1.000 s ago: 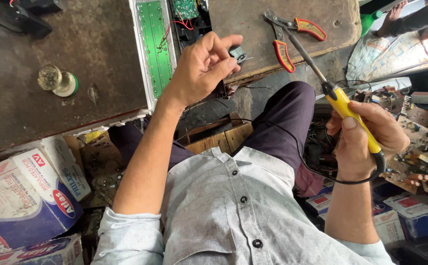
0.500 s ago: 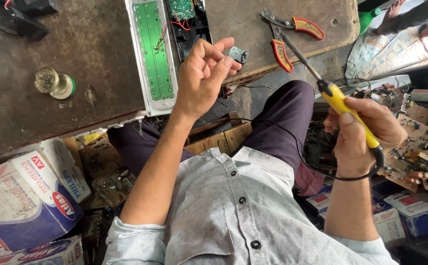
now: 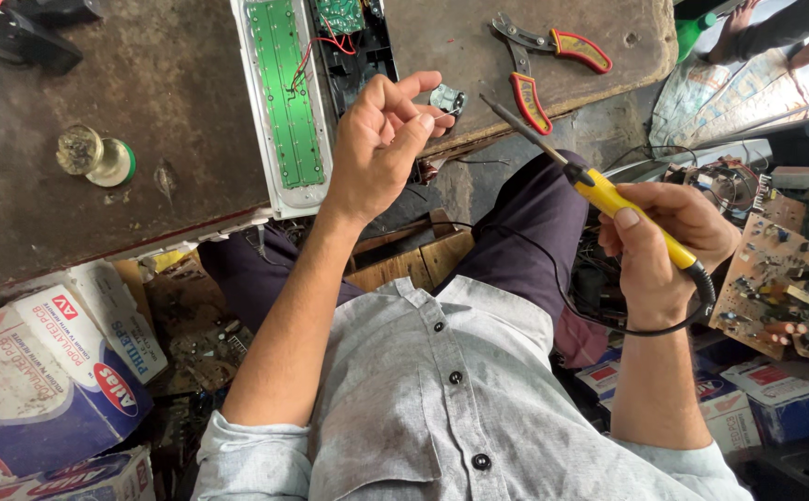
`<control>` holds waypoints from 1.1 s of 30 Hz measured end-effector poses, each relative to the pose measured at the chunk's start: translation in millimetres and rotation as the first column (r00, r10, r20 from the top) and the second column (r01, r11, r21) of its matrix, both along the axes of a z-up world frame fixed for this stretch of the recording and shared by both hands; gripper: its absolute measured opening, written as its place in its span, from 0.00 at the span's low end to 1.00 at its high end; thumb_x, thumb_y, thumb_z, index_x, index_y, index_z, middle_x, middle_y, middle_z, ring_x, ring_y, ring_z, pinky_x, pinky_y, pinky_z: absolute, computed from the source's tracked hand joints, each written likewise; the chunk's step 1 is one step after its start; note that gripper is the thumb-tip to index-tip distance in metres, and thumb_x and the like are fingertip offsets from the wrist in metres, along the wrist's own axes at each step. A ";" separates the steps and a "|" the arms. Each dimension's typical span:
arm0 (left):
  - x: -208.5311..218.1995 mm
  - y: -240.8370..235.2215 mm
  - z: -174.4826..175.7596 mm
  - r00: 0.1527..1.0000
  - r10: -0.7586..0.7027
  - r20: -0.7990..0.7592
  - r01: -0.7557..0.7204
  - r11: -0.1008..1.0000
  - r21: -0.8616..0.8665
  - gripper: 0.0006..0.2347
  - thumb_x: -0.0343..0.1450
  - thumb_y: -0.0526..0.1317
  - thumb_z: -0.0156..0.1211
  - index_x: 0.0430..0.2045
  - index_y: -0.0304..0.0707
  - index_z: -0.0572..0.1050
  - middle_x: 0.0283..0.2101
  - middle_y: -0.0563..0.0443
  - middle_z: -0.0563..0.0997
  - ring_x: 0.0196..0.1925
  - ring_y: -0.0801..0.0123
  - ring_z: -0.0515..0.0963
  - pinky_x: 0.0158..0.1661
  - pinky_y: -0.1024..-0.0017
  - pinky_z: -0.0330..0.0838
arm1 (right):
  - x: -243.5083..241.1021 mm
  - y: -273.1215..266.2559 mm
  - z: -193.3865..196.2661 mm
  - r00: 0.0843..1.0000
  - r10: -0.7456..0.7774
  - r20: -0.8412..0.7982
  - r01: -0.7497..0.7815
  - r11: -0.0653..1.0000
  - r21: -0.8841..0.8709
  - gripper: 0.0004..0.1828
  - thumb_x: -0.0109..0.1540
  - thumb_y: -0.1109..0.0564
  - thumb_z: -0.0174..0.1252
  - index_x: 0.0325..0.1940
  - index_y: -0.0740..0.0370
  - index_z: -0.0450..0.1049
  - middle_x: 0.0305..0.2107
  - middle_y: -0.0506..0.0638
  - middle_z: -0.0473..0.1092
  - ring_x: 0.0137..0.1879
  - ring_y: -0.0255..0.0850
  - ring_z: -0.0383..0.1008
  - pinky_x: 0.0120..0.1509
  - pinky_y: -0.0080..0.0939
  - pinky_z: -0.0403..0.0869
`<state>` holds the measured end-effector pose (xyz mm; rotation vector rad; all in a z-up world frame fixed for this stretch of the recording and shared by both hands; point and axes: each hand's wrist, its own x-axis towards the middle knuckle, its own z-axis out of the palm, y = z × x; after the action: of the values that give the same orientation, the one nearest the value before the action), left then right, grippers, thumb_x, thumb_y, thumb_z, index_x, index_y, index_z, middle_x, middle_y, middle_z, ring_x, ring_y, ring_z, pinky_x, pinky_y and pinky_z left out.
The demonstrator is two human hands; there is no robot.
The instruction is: The person solders wires to a small black electronic component and then to a circuit board inside a plastic housing. They use a soldering iron and wire cutters to attach and trim wires, then place the component into the housing.
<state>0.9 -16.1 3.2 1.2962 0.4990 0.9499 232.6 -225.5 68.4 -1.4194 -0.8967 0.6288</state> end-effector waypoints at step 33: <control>-1.6 2.7 -2.4 0.999 -0.035 0.021 0.035 0.999 -0.026 0.05 0.76 0.31 0.56 0.35 0.34 0.66 0.64 0.23 0.71 0.52 0.65 0.84 0.57 0.64 0.80 | -4.1 10.4 3.4 0.999 0.054 0.001 -0.054 0.998 -0.041 0.08 0.66 0.66 0.60 0.47 0.77 0.76 0.32 0.59 0.75 0.28 0.35 0.75 0.31 0.29 0.71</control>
<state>-0.6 -13.4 0.8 1.2664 0.4705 0.9232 228.5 -215.0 71.7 -1.4364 -0.9313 0.6901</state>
